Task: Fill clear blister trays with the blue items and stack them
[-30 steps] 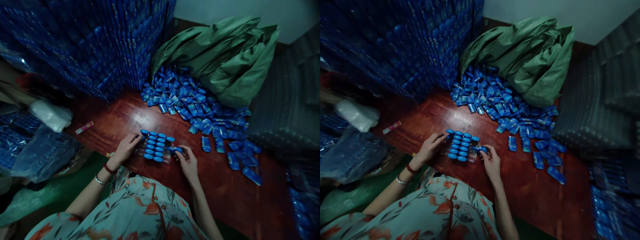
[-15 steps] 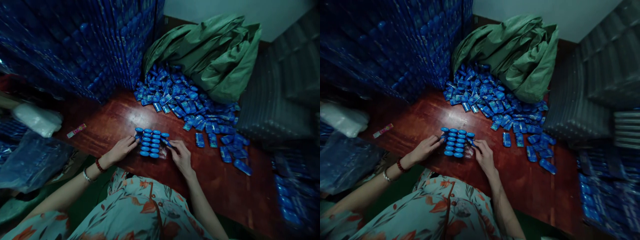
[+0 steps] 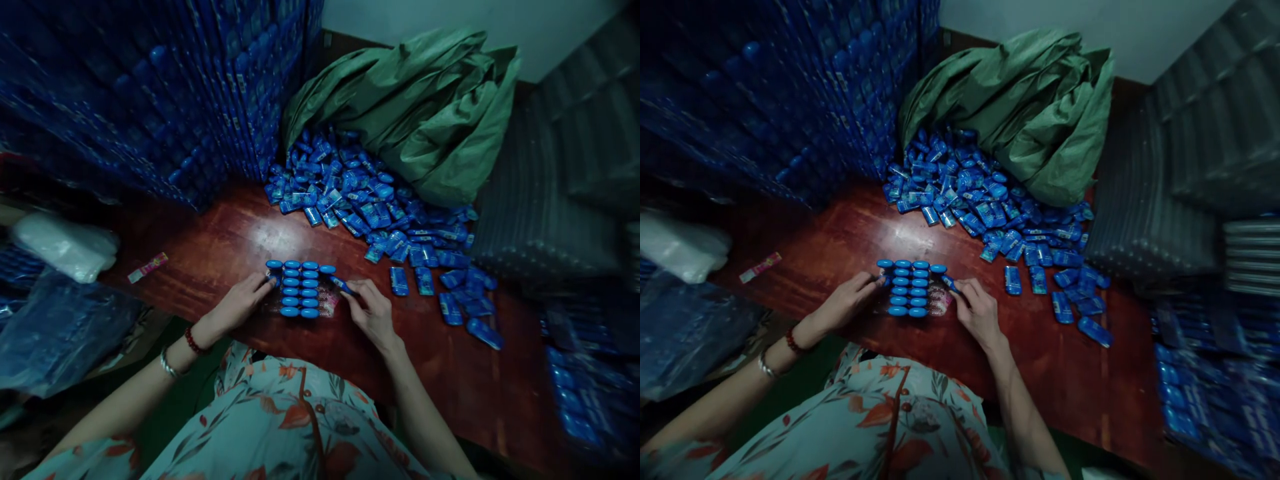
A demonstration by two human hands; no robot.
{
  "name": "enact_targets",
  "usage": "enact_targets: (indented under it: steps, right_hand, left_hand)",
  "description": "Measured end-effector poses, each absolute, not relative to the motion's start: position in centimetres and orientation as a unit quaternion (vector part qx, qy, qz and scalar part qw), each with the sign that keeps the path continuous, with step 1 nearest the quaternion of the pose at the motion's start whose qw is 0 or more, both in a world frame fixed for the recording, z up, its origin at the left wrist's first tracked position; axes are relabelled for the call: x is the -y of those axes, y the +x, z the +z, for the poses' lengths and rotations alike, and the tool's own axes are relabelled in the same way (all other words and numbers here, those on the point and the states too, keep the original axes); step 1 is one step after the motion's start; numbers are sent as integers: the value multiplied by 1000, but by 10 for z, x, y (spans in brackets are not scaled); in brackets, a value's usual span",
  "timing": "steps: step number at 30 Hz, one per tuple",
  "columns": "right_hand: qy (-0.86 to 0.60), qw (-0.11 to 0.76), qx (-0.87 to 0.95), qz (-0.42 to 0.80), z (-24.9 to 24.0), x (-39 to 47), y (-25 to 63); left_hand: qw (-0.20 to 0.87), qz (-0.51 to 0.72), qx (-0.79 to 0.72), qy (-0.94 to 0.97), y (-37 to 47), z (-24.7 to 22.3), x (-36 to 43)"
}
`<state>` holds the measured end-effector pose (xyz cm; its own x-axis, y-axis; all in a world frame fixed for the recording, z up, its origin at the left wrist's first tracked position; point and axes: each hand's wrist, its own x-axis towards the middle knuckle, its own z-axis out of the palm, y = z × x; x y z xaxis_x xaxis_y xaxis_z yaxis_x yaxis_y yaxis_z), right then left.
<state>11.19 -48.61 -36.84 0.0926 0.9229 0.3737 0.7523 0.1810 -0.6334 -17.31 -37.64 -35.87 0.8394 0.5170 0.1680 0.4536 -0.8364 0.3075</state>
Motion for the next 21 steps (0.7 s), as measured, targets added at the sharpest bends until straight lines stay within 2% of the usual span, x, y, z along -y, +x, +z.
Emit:
enact_targets:
  steps: [4,8,16,21]
  right_hand:
    - [-638,378,660,120,-371,485,108]
    - [-604,306,724,132,-370,475,105]
    - [-577,140,790,153,-343,448,103]
    - [-620,104,754,191,-326,431,103]
  left_hand:
    - [177,65,-280,941,-161,-338,358]
    - [160,51,-216,962,-157,-336,353]
    - [162,171,-249,939,-162,-355,364]
    - [182,213,-228,932,-160,-364,356]
